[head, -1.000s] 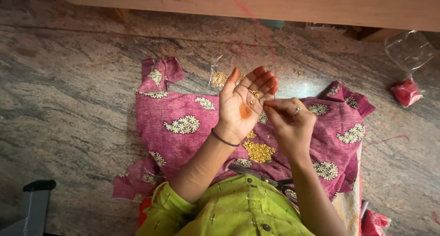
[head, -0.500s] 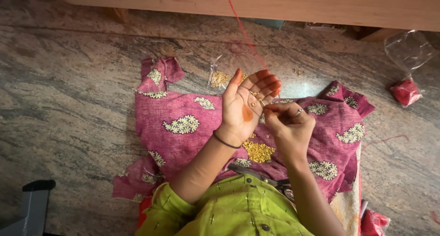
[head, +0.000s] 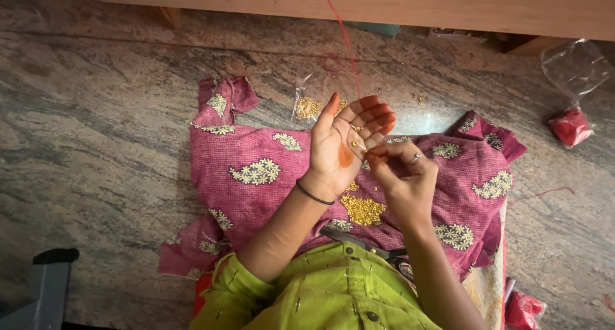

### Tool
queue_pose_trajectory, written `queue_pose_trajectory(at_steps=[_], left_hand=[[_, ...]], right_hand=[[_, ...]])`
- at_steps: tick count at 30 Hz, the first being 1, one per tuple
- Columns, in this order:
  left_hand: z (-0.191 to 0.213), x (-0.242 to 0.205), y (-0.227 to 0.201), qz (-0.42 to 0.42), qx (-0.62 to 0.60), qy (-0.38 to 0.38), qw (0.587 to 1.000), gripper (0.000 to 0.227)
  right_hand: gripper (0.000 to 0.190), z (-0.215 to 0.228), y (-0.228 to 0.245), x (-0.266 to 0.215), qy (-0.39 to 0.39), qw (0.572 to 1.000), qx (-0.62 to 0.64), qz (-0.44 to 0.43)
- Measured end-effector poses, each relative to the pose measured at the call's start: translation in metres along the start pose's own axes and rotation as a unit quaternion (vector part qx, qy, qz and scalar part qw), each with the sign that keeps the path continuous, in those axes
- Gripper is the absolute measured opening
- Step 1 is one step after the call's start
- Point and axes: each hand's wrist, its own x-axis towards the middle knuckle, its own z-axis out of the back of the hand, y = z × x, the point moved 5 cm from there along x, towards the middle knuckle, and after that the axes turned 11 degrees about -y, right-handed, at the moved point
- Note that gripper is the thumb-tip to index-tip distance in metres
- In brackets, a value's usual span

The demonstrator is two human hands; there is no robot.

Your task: Adding decorative beads and trim to a sari border by hand.

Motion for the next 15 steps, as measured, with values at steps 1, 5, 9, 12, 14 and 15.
queue_pose_trajectory(at_steps=[1,5,9,12,14,15], left_hand=[[-0.001,0.0,0.001,0.005,0.005,0.004,1.0,0.062],[0.002,0.0,0.002,0.008,0.017,-0.001,1.0,0.062],[0.005,-0.001,0.001,0.012,0.018,-0.014,1.0,0.061],[0.005,-0.001,0.0,0.009,0.024,-0.021,0.999,0.061],[0.006,0.0,0.0,0.005,0.029,-0.024,0.999,0.06],[0.006,0.0,-0.001,0.004,0.025,-0.022,0.999,0.06]], right_hand=[[0.004,0.0,0.004,0.0,0.005,1.0,-0.014,0.021],[0.006,-0.002,0.009,0.0,0.004,0.998,-0.06,0.023],[0.007,-0.006,0.008,0.001,0.007,0.998,-0.065,0.014],[0.008,-0.007,0.006,0.001,0.014,0.998,-0.055,0.016],[0.008,-0.004,-0.003,0.002,0.018,0.999,-0.046,0.012],[0.008,-0.003,-0.012,0.003,0.021,1.0,-0.005,-0.021]])
